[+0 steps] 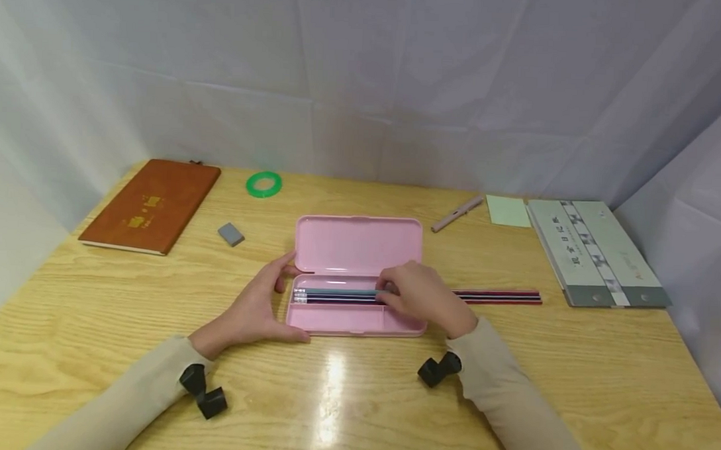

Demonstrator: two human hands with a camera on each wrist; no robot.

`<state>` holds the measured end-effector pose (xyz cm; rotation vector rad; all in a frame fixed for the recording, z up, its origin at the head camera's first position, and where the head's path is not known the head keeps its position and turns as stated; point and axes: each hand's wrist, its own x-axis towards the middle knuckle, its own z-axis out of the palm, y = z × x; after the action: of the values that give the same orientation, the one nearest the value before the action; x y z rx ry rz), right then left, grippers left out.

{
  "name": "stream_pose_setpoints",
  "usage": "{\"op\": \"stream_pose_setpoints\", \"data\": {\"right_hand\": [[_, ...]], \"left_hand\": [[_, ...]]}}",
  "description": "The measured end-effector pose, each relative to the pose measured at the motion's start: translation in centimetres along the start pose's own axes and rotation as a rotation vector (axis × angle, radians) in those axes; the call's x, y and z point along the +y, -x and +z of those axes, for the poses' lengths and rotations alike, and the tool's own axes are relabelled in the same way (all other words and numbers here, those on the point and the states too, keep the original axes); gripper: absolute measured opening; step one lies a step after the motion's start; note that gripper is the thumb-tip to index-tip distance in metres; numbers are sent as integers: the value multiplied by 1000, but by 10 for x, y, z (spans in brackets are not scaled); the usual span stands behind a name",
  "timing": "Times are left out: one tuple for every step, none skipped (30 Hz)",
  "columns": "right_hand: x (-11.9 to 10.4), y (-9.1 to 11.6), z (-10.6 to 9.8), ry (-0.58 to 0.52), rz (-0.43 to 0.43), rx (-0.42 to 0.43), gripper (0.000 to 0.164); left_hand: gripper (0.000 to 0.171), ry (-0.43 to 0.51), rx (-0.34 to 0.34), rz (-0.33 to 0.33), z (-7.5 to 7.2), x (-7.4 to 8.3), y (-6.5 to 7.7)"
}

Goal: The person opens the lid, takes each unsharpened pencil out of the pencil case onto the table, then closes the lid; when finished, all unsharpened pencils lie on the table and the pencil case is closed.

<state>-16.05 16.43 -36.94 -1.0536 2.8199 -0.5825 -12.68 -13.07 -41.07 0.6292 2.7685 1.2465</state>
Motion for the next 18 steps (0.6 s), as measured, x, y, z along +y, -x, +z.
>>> {"op": "stream_pose_setpoints", "data": {"right_hand": [[1, 2, -1, -2, 1, 18, 7], [2, 4, -2, -2, 5, 36, 7], [3, 7, -4, -1, 11, 56, 8], [6, 11, -6, 0, 14, 79, 8], [9, 16, -8, 4, 19, 101, 8], [14, 23, -11, 8, 25, 122, 7], [19, 30, -13, 9, 32, 141, 6], [25, 38, -15, 13, 39, 160, 6], [32, 47, -17, 16, 45, 182, 6], [40, 57, -19, 21, 52, 203, 7], [46, 68, -21, 26, 68, 221, 8], [53, 79, -22, 32, 81, 240, 9], [59, 90, -24, 37, 95, 258, 10], [65, 101, -25, 42, 109, 277, 12], [70, 111, -26, 44, 124, 291, 12], [75, 122, -26, 46, 141, 301, 13], [79, 132, -26, 49, 155, 311, 14], [83, 141, -25, 51, 169, 319, 14]], "left_hand": [[136, 0, -3, -3, 0, 0, 0], [136, 0, -4, -4, 0, 0, 0], [136, -2, -3, -3, 0, 0, 0], [137, -3, -3, -4, 1, 0, 0], [136, -3, -1, -2, 1, 0, 0], [136, -5, 0, -2, 1, 0, 0], [136, -6, 0, -3, 1, 0, 0], [136, -7, 1, -3, 1, 1, 0], [136, -8, 0, -4, 1, 1, 0], [136, -8, -1, -5, 0, 1, 0], [135, -7, -2, -6, 0, 1, 0], [135, -6, -4, -9, 0, 2, 0], [135, -7, -4, -9, 0, 2, 0], [135, -7, -4, -9, 0, 2, 0], [135, -7, -4, -8, -1, 2, 0], [136, -5, -3, -6, 0, 2, 0], [136, -4, -2, -4, 0, 2, 0], [137, -7, -2, -1, 0, 2, 0]]}}
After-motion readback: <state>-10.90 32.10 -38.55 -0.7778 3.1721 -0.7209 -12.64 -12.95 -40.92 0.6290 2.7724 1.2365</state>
